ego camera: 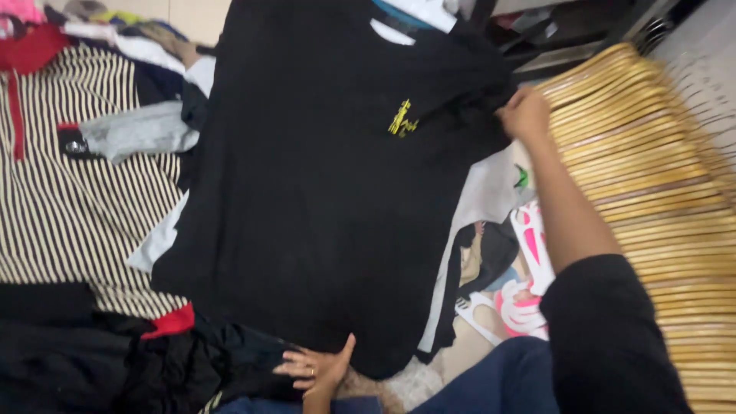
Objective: The person is sitting on the floor and preparing t-shirts for display by inserting plastic hangers into them.
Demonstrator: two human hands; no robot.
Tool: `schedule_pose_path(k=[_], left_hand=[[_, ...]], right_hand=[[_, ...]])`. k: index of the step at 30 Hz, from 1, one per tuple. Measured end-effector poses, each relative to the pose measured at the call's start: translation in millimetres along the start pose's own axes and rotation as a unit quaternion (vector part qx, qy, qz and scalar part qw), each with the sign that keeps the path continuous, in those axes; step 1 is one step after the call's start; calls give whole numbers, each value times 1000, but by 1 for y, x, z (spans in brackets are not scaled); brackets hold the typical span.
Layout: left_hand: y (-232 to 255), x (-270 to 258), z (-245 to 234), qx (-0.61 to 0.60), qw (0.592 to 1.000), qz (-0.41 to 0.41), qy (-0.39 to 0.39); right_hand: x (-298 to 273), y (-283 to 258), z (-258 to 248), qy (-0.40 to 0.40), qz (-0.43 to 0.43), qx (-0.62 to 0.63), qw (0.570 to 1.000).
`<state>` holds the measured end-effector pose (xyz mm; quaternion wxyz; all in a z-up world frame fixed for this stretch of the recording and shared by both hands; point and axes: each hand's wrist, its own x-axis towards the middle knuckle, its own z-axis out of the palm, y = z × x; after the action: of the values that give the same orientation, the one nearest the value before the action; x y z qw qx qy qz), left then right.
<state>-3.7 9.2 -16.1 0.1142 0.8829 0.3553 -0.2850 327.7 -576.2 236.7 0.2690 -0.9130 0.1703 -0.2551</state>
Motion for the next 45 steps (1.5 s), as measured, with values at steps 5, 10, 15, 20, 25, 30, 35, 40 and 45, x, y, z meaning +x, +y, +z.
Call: schedule_pose_path(k=[5, 10, 15, 20, 25, 30, 35, 40, 45], left_hand=[[-3, -23, -20, -29, 997, -30, -58], [4, -37, -38, -45, 995, 18, -83], [6, -43, -44, -47, 995, 22, -80], [5, -44, -48, -37, 991, 29, -128], [3, -41, -38, -29, 993, 38, -105], [6, -43, -43, -32, 992, 34, -113], [10, -47, -51, -38, 990, 42, -126], [9, -45, -45, -15, 994, 35, -101], [16, -43, -40, -19, 994, 37, -104]], right_hand=[[15, 42, -56, -76, 36, -6, 996], [2, 18, -62, -76, 53, -228, 969], [24, 11, -31, -37, 13, 58, 998], [62, 26, -9, -104, -12, 58, 993], [83, -2, -21, 177, -101, -217, 955], [35, -62, 15, 164, -54, -85, 981], [-74, -163, 14, 94, -329, -68, 937], [-108, -130, 51, -8, -81, -197, 977], [-244, -215, 57, 3, -195, -119, 974]])
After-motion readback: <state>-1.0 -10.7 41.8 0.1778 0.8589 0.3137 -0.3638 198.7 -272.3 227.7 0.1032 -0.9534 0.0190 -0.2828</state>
